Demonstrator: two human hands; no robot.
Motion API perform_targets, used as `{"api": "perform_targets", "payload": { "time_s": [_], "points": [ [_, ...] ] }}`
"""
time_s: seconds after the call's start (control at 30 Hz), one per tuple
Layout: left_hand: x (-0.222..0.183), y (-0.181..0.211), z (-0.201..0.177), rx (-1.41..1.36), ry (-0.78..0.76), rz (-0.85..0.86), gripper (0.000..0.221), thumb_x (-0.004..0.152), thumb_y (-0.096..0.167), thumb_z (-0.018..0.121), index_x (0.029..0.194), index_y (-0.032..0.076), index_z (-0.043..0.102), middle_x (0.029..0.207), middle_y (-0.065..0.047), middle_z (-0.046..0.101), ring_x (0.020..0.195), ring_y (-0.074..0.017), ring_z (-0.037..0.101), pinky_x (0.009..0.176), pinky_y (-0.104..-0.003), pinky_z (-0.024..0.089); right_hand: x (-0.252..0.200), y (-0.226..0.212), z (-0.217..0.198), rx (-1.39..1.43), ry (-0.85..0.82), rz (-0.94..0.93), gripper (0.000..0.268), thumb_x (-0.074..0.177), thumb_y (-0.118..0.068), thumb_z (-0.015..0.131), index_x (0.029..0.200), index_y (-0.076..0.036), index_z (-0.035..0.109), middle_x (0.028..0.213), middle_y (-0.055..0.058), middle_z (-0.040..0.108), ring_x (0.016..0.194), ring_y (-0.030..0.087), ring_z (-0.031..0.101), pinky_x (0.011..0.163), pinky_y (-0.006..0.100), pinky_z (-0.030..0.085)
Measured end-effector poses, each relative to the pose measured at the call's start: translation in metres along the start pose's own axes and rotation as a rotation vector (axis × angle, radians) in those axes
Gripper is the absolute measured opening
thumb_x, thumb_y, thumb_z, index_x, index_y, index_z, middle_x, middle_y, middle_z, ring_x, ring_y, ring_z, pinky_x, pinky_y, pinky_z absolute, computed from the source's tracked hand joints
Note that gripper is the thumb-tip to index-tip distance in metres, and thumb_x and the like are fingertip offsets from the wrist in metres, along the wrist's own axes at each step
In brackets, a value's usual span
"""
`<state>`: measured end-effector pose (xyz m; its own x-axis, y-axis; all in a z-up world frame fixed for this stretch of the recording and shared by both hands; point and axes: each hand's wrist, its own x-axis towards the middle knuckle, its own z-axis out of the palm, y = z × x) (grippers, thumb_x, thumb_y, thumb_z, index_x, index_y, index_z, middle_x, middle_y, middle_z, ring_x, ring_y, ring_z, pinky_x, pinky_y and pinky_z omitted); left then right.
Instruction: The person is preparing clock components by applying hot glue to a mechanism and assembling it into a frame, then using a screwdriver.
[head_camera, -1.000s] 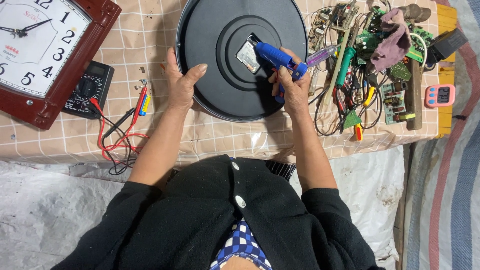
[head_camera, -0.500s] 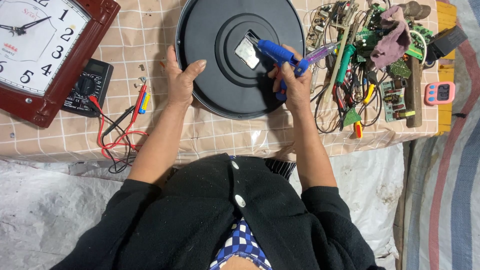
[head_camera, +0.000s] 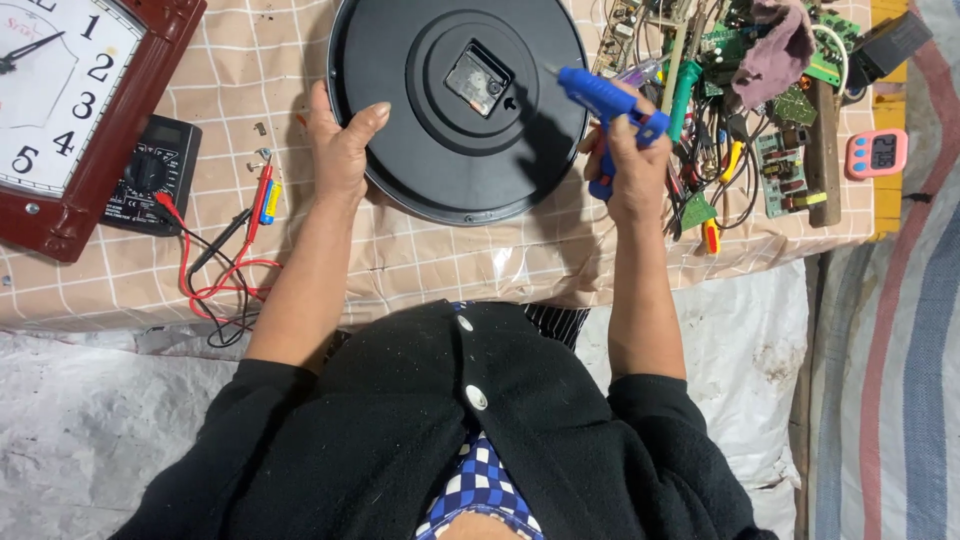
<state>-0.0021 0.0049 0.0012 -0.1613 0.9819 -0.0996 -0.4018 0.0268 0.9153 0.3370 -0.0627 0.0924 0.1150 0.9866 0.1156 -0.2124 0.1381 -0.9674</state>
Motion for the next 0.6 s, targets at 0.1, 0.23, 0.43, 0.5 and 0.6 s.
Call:
{"api": "perform_targets", "payload": {
  "time_s": [0.1,0.23,0.43,0.5,0.6],
  "points": [
    [0.001,-0.003,-0.003,0.029,0.033,-0.049,0.099,0.077,0.020,0.091,0.154,0.004,0.030,0.148,-0.015,0.048,0.127,-0.0267,0.062,0.102,-0.040,0.066,-0.001,0.010,0.009,-0.056,0.001,0.069,0.048,0.097,-0.036,0.075,0.135,-0.010,0.061,0.114,0.017,0.065,0.077,0.016,0.071,0.050,0.021,0.057],
    [0.002,-0.005,-0.004,0.031,0.035,-0.043,0.098,0.076,0.020,0.090,0.153,0.004,0.031,0.148,-0.015,0.047,0.127,-0.0269,0.062,0.100,-0.038,0.067,0.005,0.010,0.025,-0.099,-0.009,0.157,0.060,0.091,-0.041,0.077,0.138,-0.008,0.058,0.094,0.011,0.069,0.074,0.014,0.071,0.050,0.021,0.056],
    [-0.002,0.004,0.002,0.021,-0.056,0.107,0.055,0.080,0.014,0.084,0.127,0.011,0.056,0.123,-0.010,0.065,0.110,-0.0217,0.065,0.090,-0.036,0.065,0.009,0.013,0.031,-0.136,-0.035,0.140,0.057,0.094,-0.038,0.076,0.138,-0.007,0.058,0.094,0.011,0.064,0.072,0.015,0.068,0.044,0.023,0.052],
    [-0.002,0.002,0.002,0.016,-0.030,0.076,0.065,0.079,0.016,0.086,0.133,0.010,0.053,0.124,-0.011,0.065,0.109,-0.0211,0.066,0.091,-0.035,0.066,0.008,0.009,0.031,-0.150,-0.035,0.138,0.059,0.093,-0.040,0.076,0.138,-0.007,0.058,0.090,0.010,0.064,0.072,0.015,0.068,0.046,0.024,0.053],
    [-0.004,0.005,0.003,0.023,-0.035,0.090,0.064,0.079,0.017,0.086,0.132,0.009,0.052,0.123,-0.009,0.065,0.107,-0.0193,0.065,0.089,-0.036,0.066,0.005,0.007,0.031,-0.153,-0.040,0.136,0.061,0.093,-0.040,0.076,0.139,-0.005,0.057,0.088,0.010,0.064,0.072,0.016,0.068,0.046,0.024,0.053]
  ]
}}
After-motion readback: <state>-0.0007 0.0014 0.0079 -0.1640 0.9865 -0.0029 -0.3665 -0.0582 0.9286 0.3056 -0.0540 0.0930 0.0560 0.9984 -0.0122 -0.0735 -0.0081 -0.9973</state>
